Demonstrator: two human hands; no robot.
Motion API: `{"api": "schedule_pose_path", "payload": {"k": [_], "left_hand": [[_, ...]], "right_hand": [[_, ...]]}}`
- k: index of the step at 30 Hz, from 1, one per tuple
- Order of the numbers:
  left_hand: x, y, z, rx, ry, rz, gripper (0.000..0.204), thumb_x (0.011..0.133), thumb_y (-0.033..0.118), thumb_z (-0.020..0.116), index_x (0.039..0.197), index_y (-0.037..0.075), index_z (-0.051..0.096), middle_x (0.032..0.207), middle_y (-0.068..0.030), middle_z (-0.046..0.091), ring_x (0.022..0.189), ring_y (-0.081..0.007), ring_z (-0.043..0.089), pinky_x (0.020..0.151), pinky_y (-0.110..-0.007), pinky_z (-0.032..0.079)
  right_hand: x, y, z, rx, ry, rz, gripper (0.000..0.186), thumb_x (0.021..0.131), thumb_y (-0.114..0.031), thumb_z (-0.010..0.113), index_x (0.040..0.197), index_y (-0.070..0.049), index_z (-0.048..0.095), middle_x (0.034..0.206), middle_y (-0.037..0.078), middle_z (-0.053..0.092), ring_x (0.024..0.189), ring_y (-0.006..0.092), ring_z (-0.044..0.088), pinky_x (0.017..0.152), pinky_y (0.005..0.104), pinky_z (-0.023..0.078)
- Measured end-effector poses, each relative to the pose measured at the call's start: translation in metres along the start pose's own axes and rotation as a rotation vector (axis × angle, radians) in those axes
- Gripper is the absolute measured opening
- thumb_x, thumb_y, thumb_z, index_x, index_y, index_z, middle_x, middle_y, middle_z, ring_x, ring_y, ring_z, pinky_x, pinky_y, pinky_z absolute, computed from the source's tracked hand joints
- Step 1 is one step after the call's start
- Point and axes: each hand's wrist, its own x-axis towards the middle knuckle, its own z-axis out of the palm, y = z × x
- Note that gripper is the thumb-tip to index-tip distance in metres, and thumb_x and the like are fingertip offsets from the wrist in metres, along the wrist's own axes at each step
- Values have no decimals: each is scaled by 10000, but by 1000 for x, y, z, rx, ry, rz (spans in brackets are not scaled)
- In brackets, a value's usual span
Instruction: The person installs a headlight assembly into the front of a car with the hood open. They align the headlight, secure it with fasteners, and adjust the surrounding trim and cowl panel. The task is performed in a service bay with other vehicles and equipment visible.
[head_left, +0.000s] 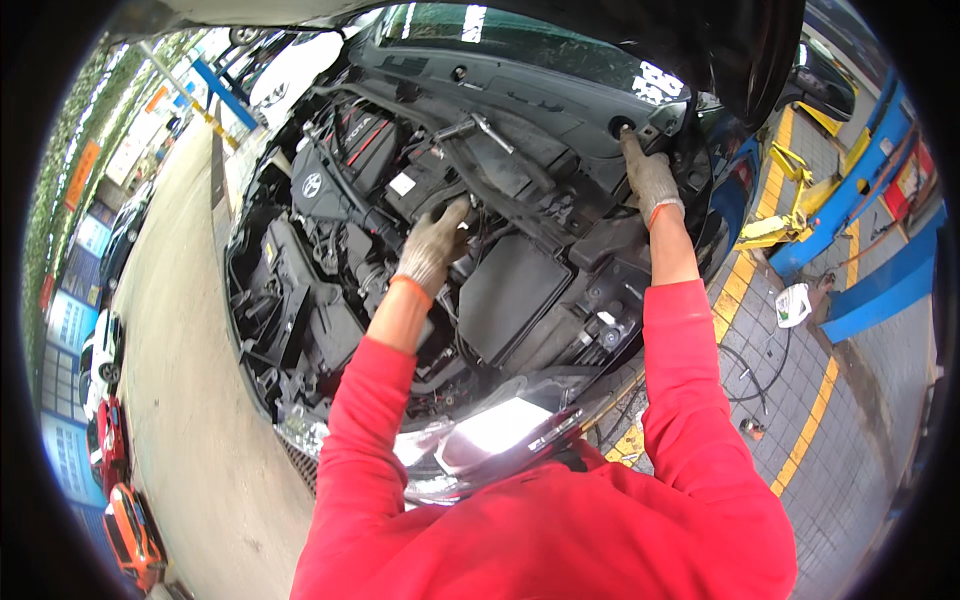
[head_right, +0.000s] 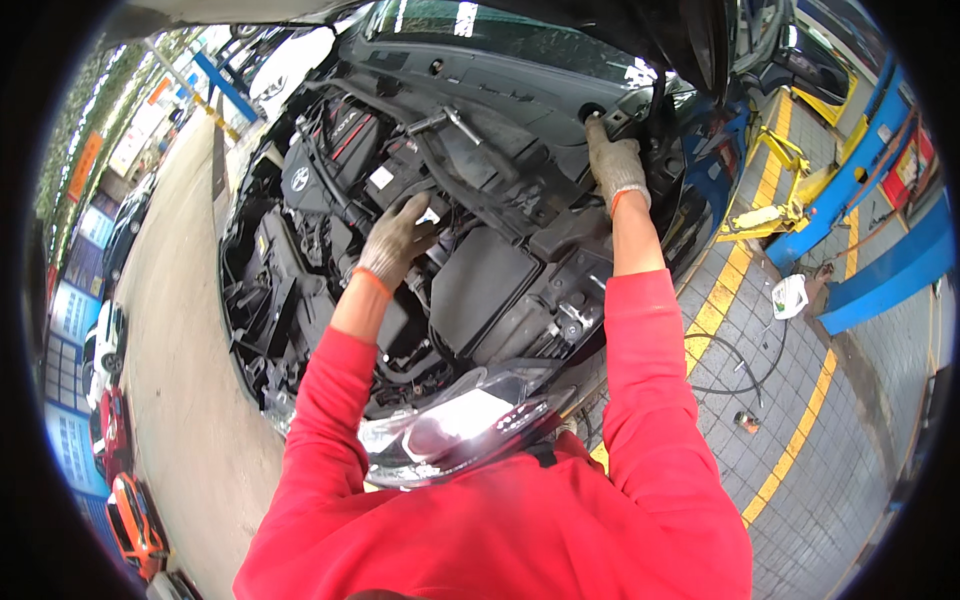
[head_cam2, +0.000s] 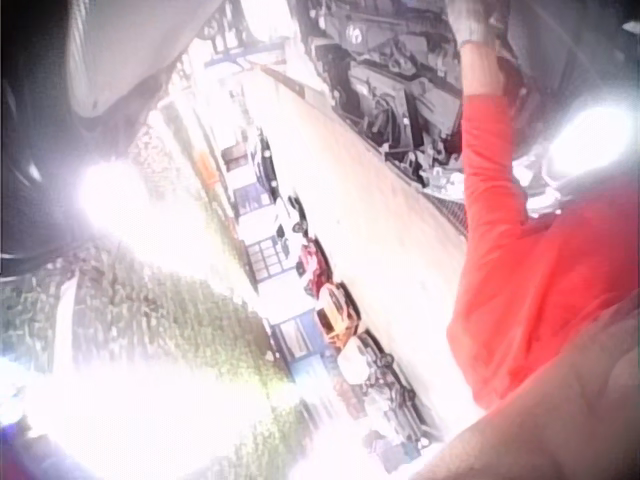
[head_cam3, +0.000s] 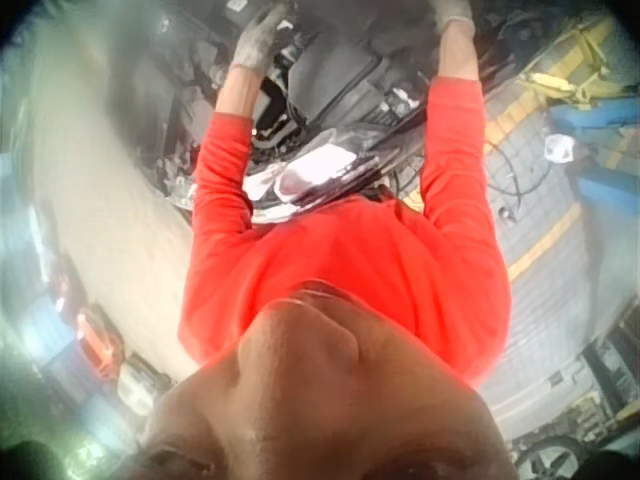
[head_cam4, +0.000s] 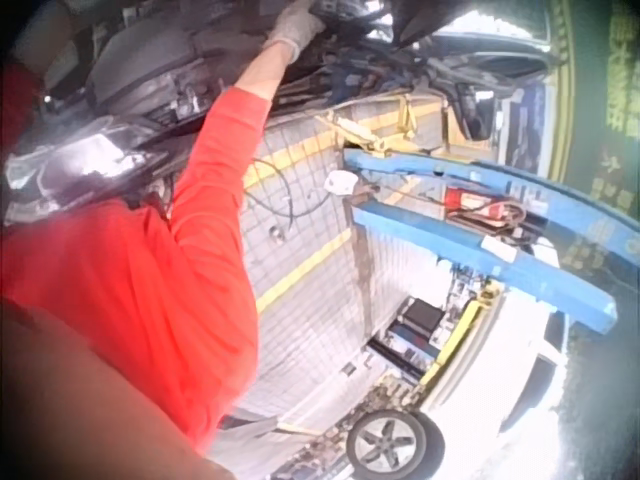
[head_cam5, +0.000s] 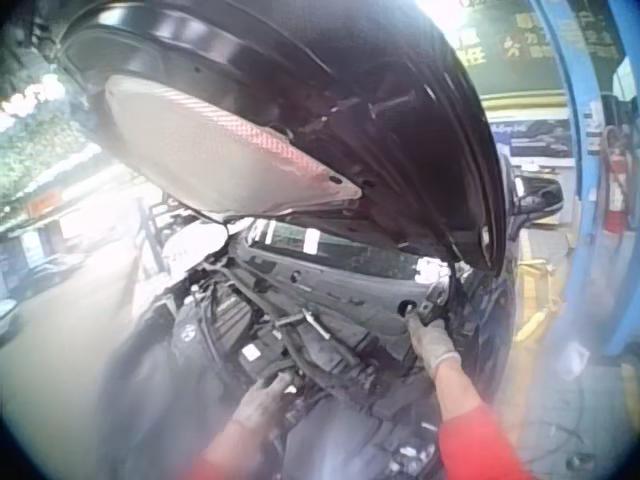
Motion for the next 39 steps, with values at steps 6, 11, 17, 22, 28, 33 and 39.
{"api": "schedule_pose_path", "payload": {"k": [6, 11, 17, 22, 28, 33, 39], "left_hand": [[-153, -40, -81, 511, 111, 93, 566, 1113, 328, 734, 1553, -17, 644, 1346, -94, 753, 1174, -148, 698, 1047, -311, 567], [-237, -92, -113, 852, 278, 23, 476, 1104, 273, 697, 1474, -25, 680, 1344, -157, 781, 1246, -260, 745, 1104, -367, 559], [-264, -124, -110, 1063, 396, 251, 395, 1105, 305, 659, 1382, 37, 747, 1401, -205, 741, 1302, -422, 697, 1117, -462, 553], [-262, -121, -109, 1029, 390, 165, 405, 1096, 333, 666, 1348, 34, 773, 1342, -224, 761, 1290, -421, 701, 1119, -482, 546], [-267, -122, -119, 1069, 300, 236, 371, 1119, 338, 613, 1222, 46, 817, 1211, -228, 782, 1199, -442, 707, 1040, -529, 558], [-273, -116, -136, 1333, -25, 413, 314, 1060, 207, 599, 1228, 11, 779, 1249, -235, 770, 1168, -462, 719, 1034, -521, 571], [-274, -112, -163, 1278, -193, 502, 411, 1095, 302, 557, 1311, 40, 788, 1187, -214, 784, 1143, -445, 737, 1001, -539, 574]], "right_hand": [[-6, -9, -9, -99, -38, -79, 1174, 947, -785, 698, 1529, 213, 489, 1547, 415, 613, 1492, 487, 599, 1249, 468, 464], [-59, -23, -31, -437, 55, -431, 1060, 1020, -738, 636, 1684, 62, 431, 1662, 370, 527, 1547, 455, 539, 1276, 508, 436], [-177, -24, -35, -89, -85, -782, 824, 1066, -534, 732, 1662, -2, 531, 1643, 251, 603, 1503, 401, 603, 1264, 459, 457], [-235, -2, -21, -120, -355, -1041, 543, 1052, -243, 779, 1506, 20, 640, 1467, 226, 705, 1346, 347, 714, 1119, 428, 570], [-278, 12, -17, -77, -639, -1030, 473, 1021, -160, 781, 1439, 35, 676, 1344, 200, 756, 1203, 294, 782, 1018, 390, 611], [-329, 13, -25, 63, -661, -725, 420, 1042, -107, 765, 1431, 30, 688, 1312, 141, 768, 1148, 214, 768, 1015, 342, 597], [-408, 25, -41, 374, -488, -521, 288, 1108, -56, 676, 1378, 38, 715, 1248, 123, 796, 1139, 192, 763, 1010, 324, 609]]}}
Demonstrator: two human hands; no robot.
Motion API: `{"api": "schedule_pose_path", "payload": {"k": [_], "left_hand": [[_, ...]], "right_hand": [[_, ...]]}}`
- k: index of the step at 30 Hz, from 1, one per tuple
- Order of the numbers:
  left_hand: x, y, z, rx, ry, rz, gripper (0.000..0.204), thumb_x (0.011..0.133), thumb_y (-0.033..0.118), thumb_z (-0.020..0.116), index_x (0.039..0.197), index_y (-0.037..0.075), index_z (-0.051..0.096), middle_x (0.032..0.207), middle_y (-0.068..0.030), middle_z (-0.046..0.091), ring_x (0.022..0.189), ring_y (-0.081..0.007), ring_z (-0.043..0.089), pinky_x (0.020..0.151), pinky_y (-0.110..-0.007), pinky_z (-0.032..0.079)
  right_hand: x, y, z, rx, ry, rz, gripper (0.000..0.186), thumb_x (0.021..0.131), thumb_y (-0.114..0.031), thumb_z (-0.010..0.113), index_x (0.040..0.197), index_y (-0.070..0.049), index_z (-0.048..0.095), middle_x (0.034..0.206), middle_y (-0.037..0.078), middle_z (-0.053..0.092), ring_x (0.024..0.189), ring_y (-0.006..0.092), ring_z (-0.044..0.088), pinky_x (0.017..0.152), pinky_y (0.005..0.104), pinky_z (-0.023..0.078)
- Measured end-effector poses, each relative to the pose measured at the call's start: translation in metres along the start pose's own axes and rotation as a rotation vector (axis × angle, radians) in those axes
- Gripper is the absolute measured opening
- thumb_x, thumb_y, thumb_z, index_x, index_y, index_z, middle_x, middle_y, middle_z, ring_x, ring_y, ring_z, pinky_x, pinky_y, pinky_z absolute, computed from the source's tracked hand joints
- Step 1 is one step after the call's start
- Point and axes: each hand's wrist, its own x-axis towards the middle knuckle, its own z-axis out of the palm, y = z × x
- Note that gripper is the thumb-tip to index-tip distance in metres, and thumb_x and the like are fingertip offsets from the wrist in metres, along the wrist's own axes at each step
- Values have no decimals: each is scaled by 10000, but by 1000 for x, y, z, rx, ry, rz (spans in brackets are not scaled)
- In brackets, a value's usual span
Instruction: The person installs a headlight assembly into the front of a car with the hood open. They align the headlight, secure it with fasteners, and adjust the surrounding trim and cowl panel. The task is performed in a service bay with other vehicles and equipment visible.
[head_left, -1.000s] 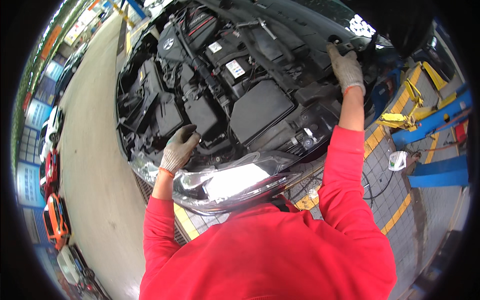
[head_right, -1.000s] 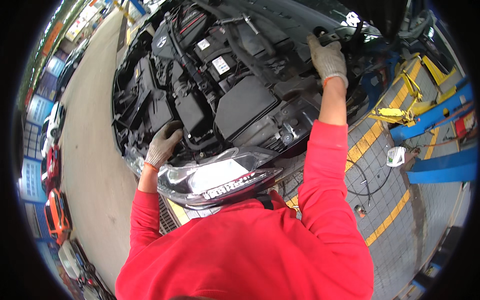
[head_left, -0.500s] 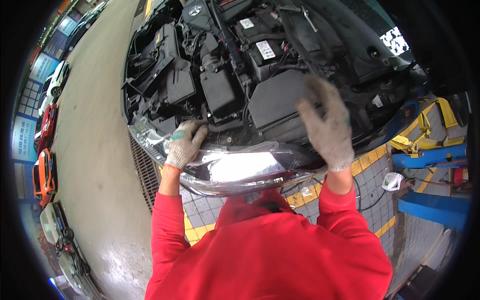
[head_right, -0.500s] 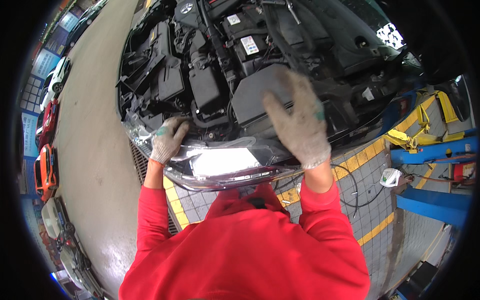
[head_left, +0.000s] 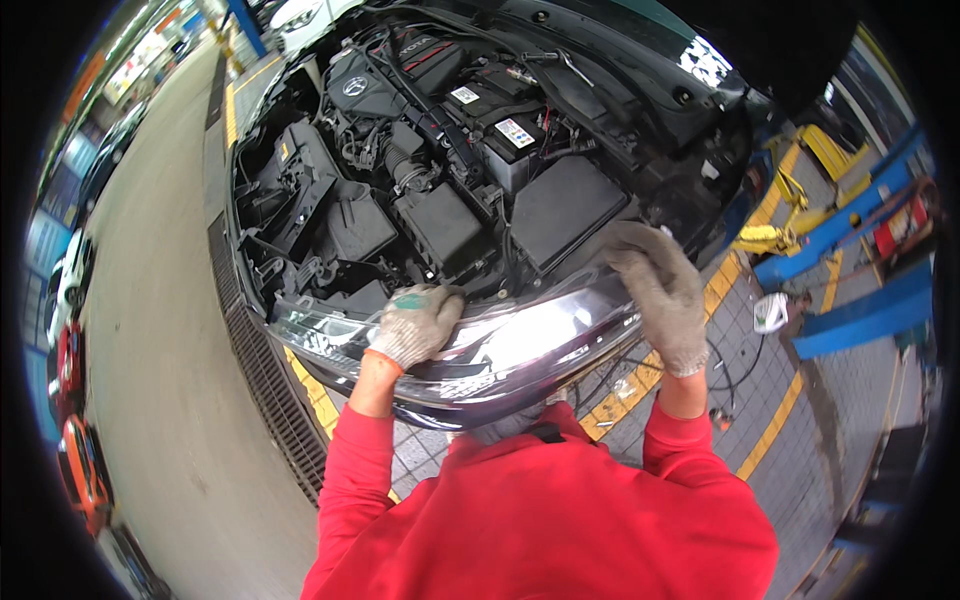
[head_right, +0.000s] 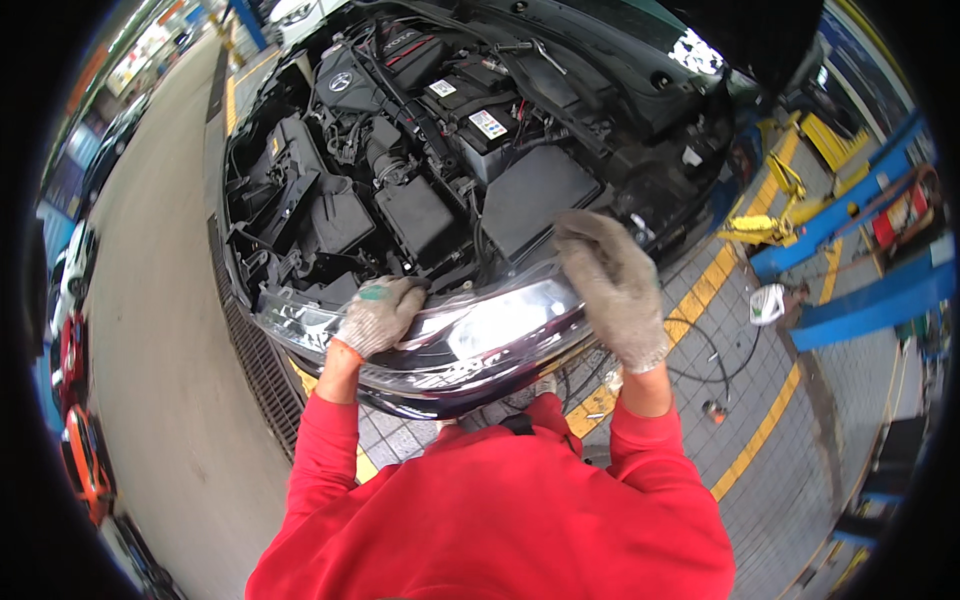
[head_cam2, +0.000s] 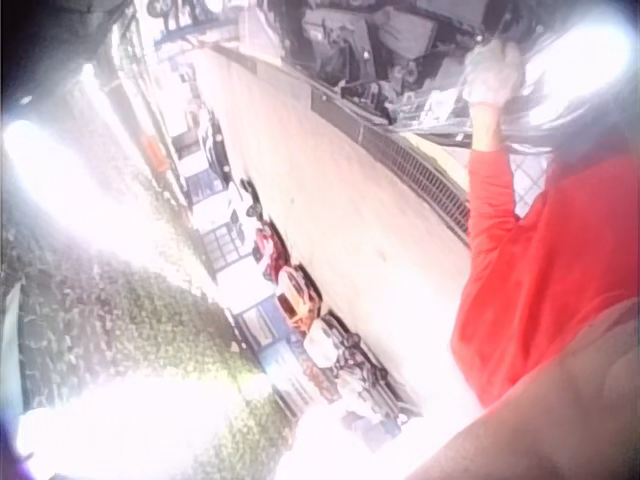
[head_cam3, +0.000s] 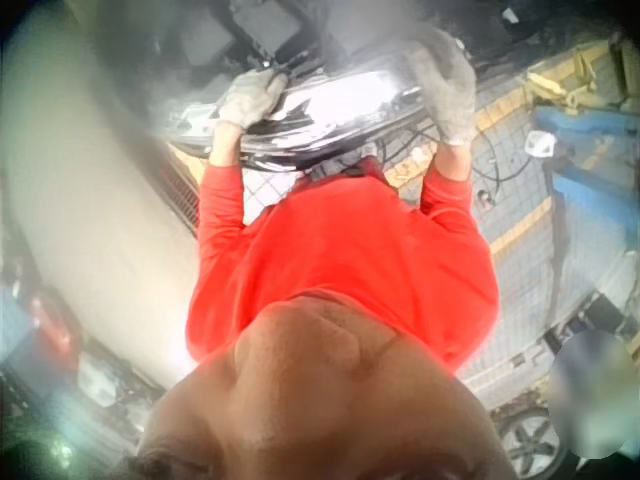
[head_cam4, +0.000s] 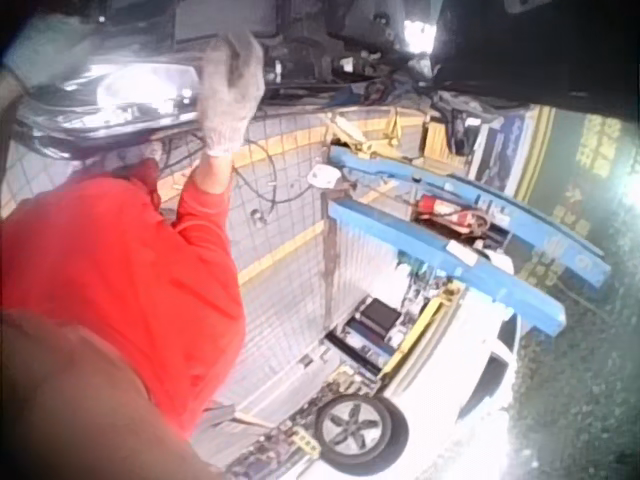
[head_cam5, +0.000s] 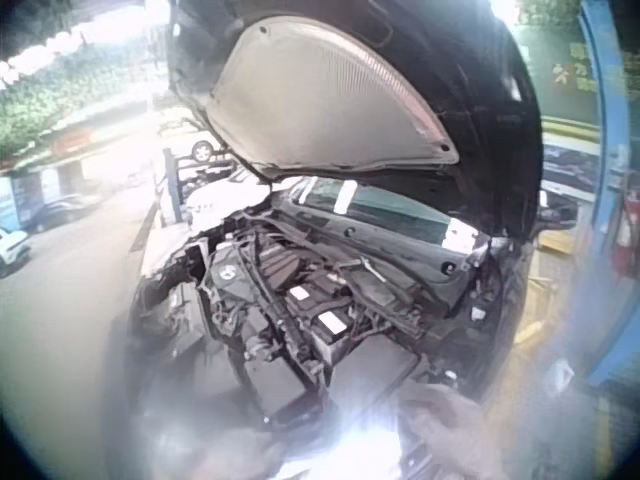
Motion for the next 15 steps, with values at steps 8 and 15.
{"api": "schedule_pose_path", "payload": {"k": [8, 15], "left_hand": [[7, -30, 13, 245, -113, 105, 302, 1105, 279, 553, 1262, 102, 741, 1183, -179, 771, 1060, -418, 769, 881, -555, 631], [12, -49, 30, 219, -55, 157, 576, 1180, 488, 368, 1452, 83, 674, 1406, -282, 727, 1226, -530, 719, 1050, -584, 572]], "right_hand": [[-142, -7, 24, 15, 507, 133, 401, 1170, -222, 618, 1432, 76, 675, 1252, 173, 784, 1064, 240, 796, 964, 375, 654], [-298, 19, -13, 236, 897, 267, 412, 1184, -287, 617, 1432, 40, 662, 1253, 179, 790, 973, 248, 797, 839, 368, 682]]}}
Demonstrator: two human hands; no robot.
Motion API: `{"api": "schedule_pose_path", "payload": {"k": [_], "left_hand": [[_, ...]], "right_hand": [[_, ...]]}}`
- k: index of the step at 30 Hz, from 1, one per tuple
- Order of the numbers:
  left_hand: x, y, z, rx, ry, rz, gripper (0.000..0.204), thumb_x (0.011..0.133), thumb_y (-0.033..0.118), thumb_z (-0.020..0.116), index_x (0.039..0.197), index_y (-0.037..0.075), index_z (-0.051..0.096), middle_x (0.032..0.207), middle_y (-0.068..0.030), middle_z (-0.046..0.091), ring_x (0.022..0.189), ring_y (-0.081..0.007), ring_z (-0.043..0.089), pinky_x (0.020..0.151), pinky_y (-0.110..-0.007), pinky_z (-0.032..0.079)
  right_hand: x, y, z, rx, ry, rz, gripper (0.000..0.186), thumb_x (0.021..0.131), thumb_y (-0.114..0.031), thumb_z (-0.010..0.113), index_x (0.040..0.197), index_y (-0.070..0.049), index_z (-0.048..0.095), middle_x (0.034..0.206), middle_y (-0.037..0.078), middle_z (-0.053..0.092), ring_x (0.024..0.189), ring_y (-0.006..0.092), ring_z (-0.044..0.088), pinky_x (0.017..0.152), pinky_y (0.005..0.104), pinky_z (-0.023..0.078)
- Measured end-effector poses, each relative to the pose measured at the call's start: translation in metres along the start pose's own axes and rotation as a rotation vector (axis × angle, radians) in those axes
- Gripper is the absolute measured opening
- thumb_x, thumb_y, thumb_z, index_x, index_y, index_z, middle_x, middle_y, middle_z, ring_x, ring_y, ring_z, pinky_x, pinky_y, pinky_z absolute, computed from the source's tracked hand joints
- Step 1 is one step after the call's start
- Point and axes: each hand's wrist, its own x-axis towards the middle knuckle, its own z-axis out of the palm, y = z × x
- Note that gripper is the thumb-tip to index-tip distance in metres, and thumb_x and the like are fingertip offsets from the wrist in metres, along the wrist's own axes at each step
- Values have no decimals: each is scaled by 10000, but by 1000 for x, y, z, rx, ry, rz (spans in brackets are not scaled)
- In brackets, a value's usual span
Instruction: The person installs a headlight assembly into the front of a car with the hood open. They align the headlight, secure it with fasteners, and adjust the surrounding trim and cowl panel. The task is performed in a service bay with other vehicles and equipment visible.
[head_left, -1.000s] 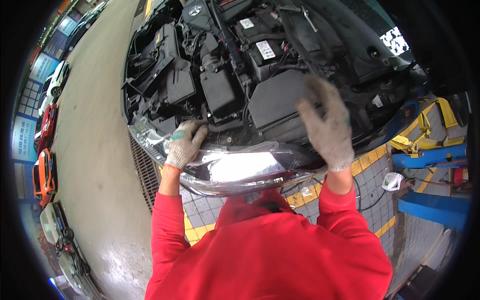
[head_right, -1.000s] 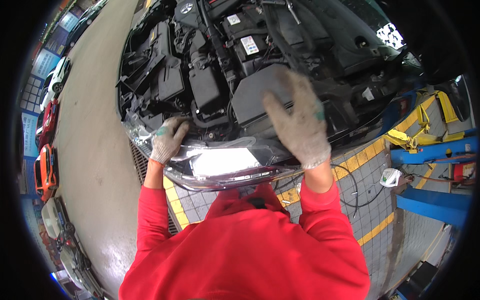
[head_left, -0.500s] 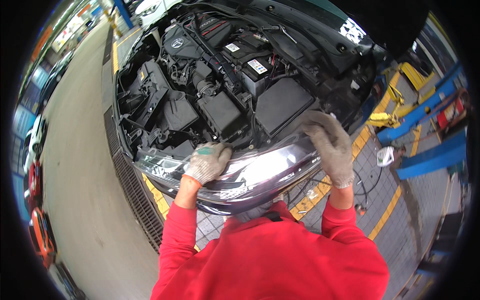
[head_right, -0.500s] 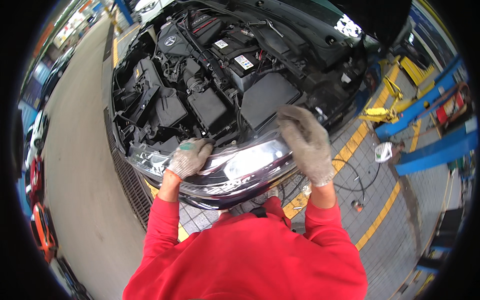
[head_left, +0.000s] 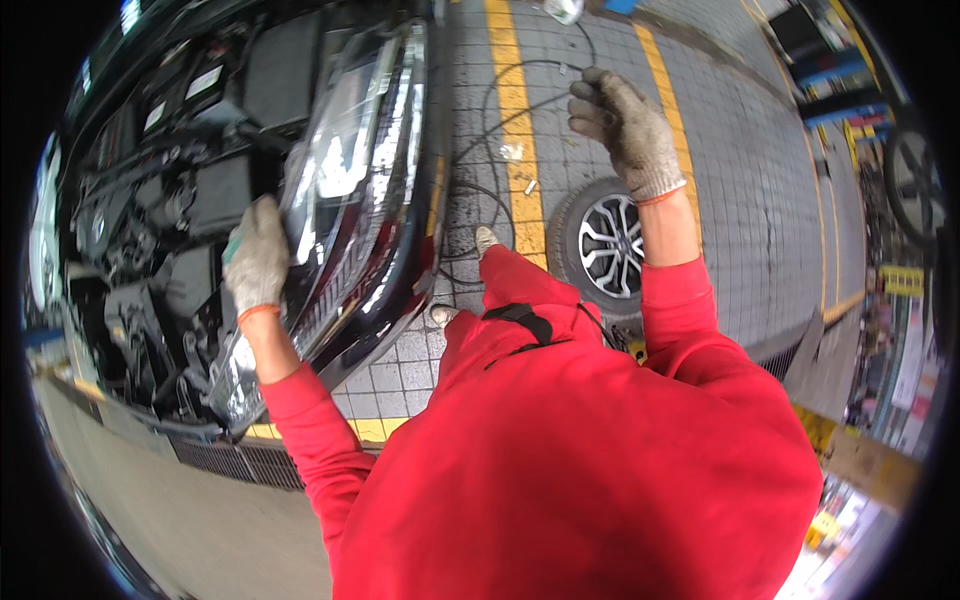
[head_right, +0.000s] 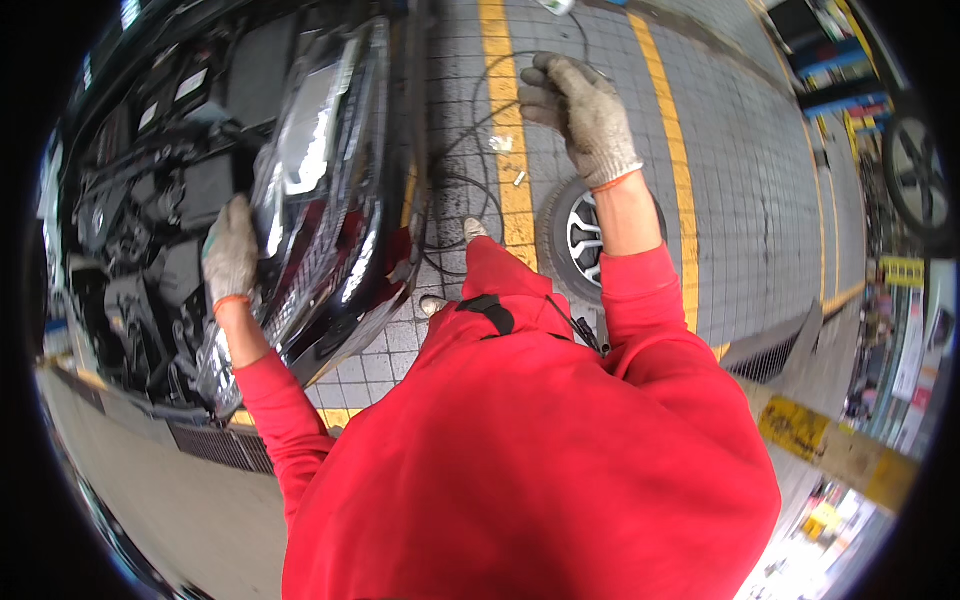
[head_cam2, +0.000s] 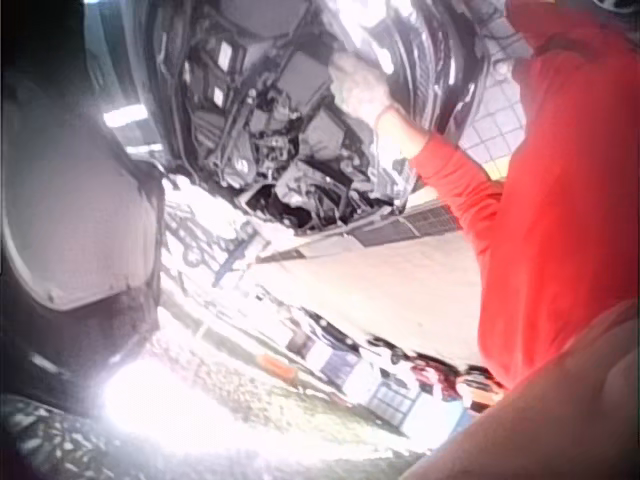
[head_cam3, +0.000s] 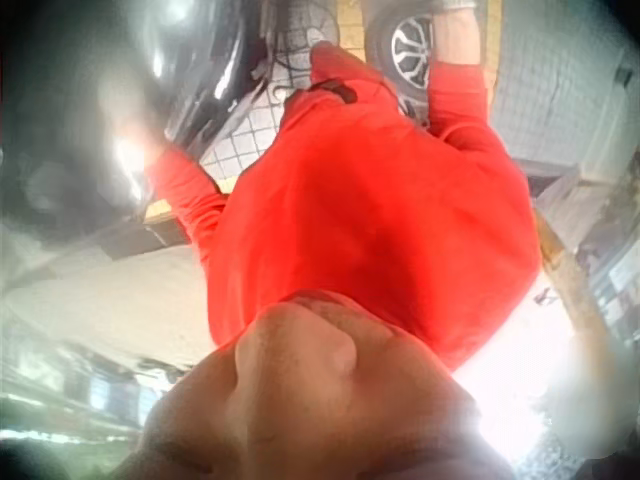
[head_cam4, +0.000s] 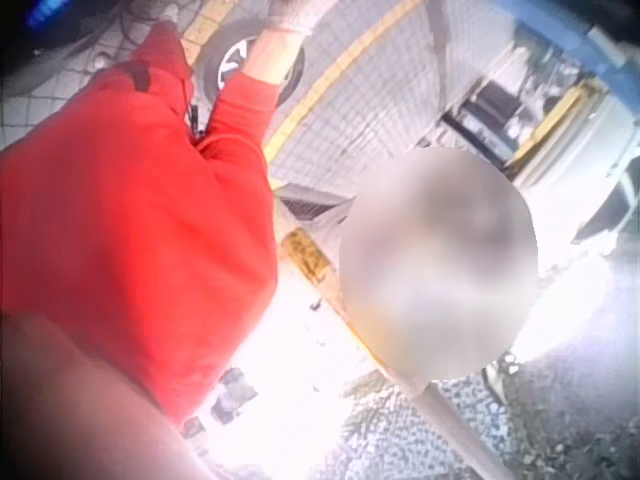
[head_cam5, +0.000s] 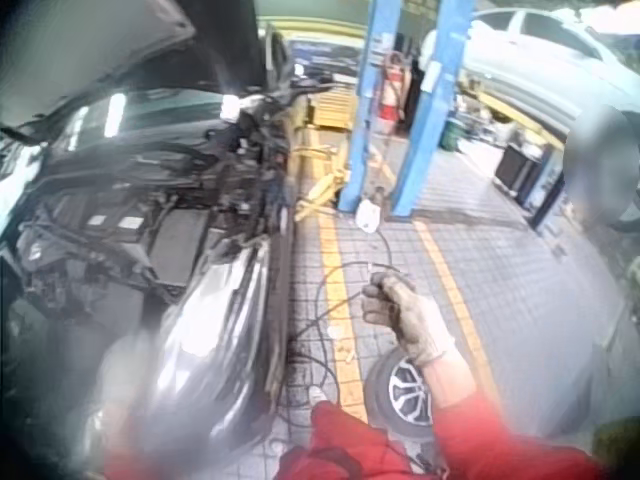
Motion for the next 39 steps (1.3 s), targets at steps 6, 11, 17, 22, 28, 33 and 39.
{"api": "schedule_pose_path", "payload": {"k": [6, 11, 17, 22, 28, 33, 39], "left_hand": [[6, -5, 0, -257, -63, -158, 780, 1146, 645, 343, 1560, 64, 658, 1501, -292, 693, 1389, -525, 634, 1181, -527, 480], [11, -24, 11, -192, -94, -305, 863, 1129, 703, 361, 1607, 35, 625, 1566, -295, 663, 1461, -508, 608, 1236, -513, 452], [9, -77, 28, 38, 3, 53, 566, 1195, 355, 414, 1582, -12, 604, 1539, -280, 677, 1386, -454, 668, 1189, -478, 513], [7, -75, 26, -126, 58, -28, 572, 1199, 342, 406, 1563, -49, 610, 1528, -285, 669, 1365, -421, 676, 1165, -468, 531], [-1, -32, 14, -382, 81, -341, 750, 1189, 516, 392, 1590, -86, 587, 1582, -283, 645, 1390, -397, 663, 1194, -448, 497], [0, -57, 22, -41, 97, -112, 549, 1223, 283, 380, 1611, -62, 558, 1571, -305, 642, 1396, -444, 661, 1188, -472, 520], [4, -75, 30, -132, 115, -148, 641, 1224, 401, 368, 1600, -75, 571, 1600, -285, 633, 1476, -404, 619, 1270, -437, 452]], "right_hand": [[-33, 58, -95, 42, 375, 196, 495, 1188, -422, 599, 1339, 35, 717, 939, 94, 742, 657, 145, 659, 569, 294, 562], [-46, 129, -181, 140, 501, 436, 538, 1178, -581, 564, 1211, -101, 806, 681, -30, 520, 498, 105, 393, 450, 295, 295], [-40, 200, -247, 172, 779, 617, 586, 1174, -621, 547, 1207, -77, 761, 613, -79, 358, 463, 94, 272, 441, 297, 214], [-19, 238, -292, 233, 836, 694, 572, 1185, -584, 522, 1236, -66, 759, 632, -76, 407, 458, 89, 279, 446, 308, 210], [-30, 284, -331, 118, 703, 850, 432, 1126, -548, 662, 1008, -159, 809, 710, -24, 605, 504, 118, 428, 462, 333, 327], [-82, 300, -347, 66, 707, 901, 367, 1105, -497, 701, 1029, -150, 795, 804, 14, 706, 543, 158, 507, 494, 356, 373], [-147, 333, -323, -281, 660, 856, 415, 1083, -447, 674, 1036, -52, 792, 809, 45, 699, 595, 199, 577, 544, 400, 482]]}}
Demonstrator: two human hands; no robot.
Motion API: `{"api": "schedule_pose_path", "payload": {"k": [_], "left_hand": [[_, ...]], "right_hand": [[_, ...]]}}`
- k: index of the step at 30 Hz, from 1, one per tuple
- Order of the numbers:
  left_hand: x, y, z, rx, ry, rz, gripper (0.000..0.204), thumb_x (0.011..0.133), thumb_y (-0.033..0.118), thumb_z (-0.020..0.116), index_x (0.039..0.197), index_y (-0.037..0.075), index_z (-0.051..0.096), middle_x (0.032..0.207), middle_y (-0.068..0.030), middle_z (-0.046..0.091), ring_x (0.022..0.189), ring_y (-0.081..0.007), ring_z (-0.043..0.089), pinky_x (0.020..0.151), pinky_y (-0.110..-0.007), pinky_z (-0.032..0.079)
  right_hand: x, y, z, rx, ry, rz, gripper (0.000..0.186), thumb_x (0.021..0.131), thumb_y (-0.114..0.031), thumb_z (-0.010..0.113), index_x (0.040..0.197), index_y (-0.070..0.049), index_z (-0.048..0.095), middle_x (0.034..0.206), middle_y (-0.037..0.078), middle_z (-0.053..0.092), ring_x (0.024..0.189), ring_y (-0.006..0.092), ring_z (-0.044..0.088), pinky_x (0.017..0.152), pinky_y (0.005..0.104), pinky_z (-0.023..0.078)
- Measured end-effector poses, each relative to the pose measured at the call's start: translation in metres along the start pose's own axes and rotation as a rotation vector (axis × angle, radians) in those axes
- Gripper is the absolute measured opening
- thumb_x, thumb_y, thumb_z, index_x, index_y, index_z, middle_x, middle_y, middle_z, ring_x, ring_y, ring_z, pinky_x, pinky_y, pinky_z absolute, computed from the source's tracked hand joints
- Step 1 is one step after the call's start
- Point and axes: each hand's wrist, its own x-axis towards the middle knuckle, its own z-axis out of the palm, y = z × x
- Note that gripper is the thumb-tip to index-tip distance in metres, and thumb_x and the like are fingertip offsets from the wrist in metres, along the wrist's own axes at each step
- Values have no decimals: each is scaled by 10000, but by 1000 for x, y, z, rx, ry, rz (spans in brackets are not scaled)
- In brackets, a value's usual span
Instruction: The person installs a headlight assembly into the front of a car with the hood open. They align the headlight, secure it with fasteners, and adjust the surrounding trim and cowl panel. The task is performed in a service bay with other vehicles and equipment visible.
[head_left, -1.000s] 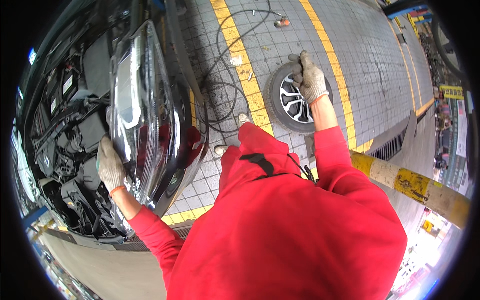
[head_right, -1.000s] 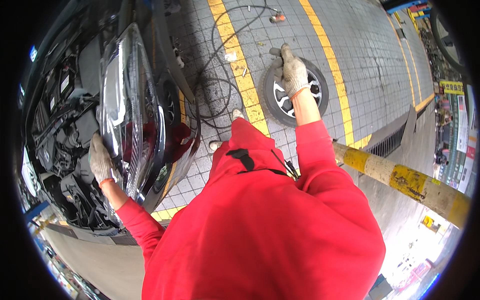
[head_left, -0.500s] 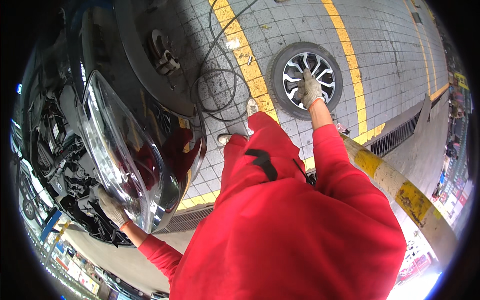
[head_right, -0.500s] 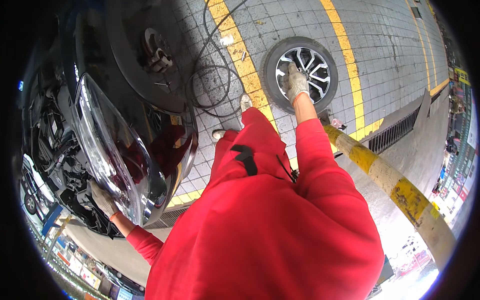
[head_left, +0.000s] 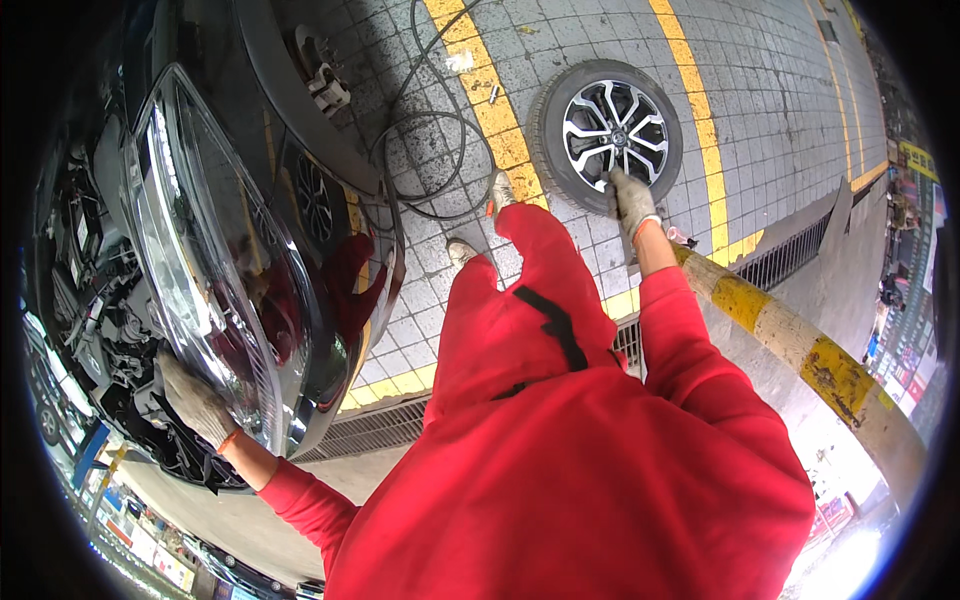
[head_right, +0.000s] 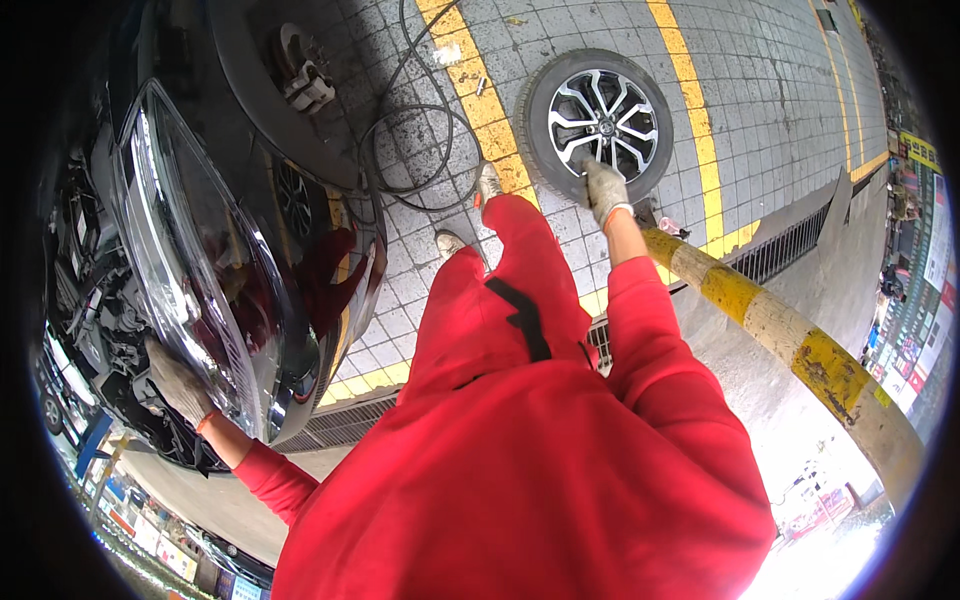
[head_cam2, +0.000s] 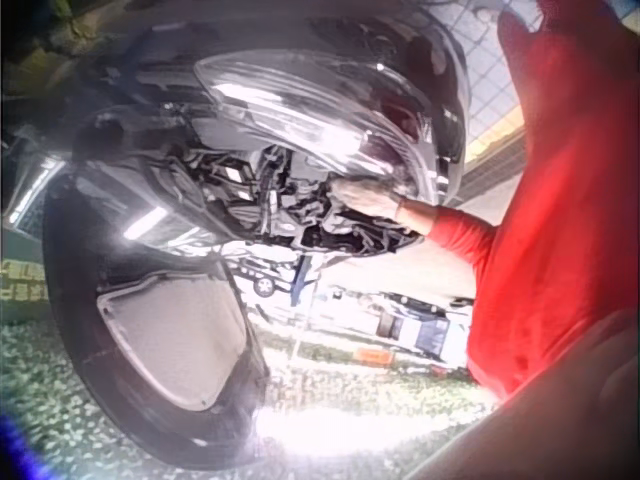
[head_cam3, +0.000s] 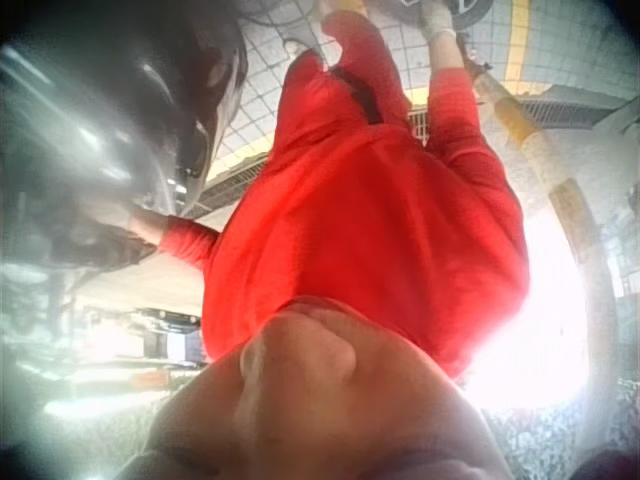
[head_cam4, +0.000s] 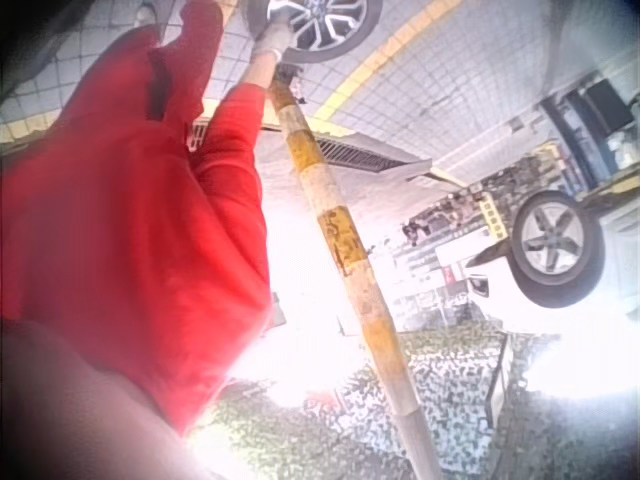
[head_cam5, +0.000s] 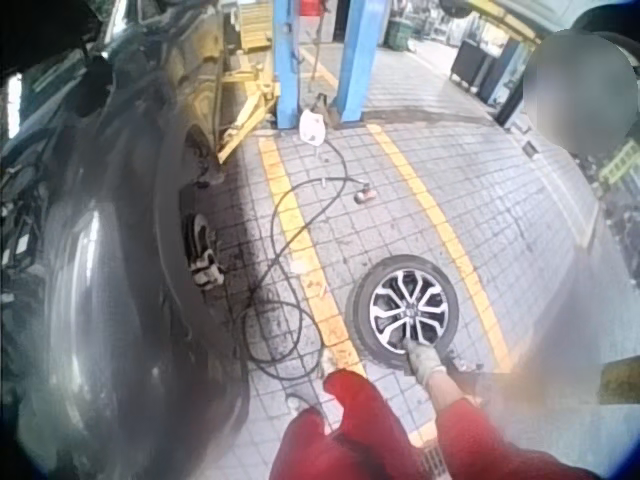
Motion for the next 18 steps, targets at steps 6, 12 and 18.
{"api": "schedule_pose_path", "payload": {"k": [6, 12, 18], "left_hand": [[-10, 48, -15, -42, 52, -180, 855, 1165, 610, 387, 1699, -52, 470, 1747, -267, 495, 1611, -397, 494, 1341, -455, 360], [-32, 48, -8, 78, 149, -88, 854, 1146, 618, 457, 1682, -44, 501, 1616, -268, 613, 1427, -342, 647, 1192, -448, 525], [-28, 15, 23, 412, 192, 20, 790, 1132, 535, 518, 1682, -33, 506, 1553, -239, 648, 1338, -311, 674, 1122, -436, 553]], "right_hand": [[17, 129, 104, -257, -184, 96, 327, 1008, -318, 739, 1157, -30, 774, 1007, 150, 795, 877, 267, 780, 708, 449, 627], [121, 309, 235, -1077, -593, -329, 434, 1027, -320, 675, 1372, -82, 788, 1300, 198, 790, 1166, 329, 774, 958, 449, 640], [267, 419, 351, -979, -468, -47, 512, 1056, -286, 607, 1534, -120, 685, 1607, 289, 609, 1491, 495, 595, 1231, 505, 518]]}}
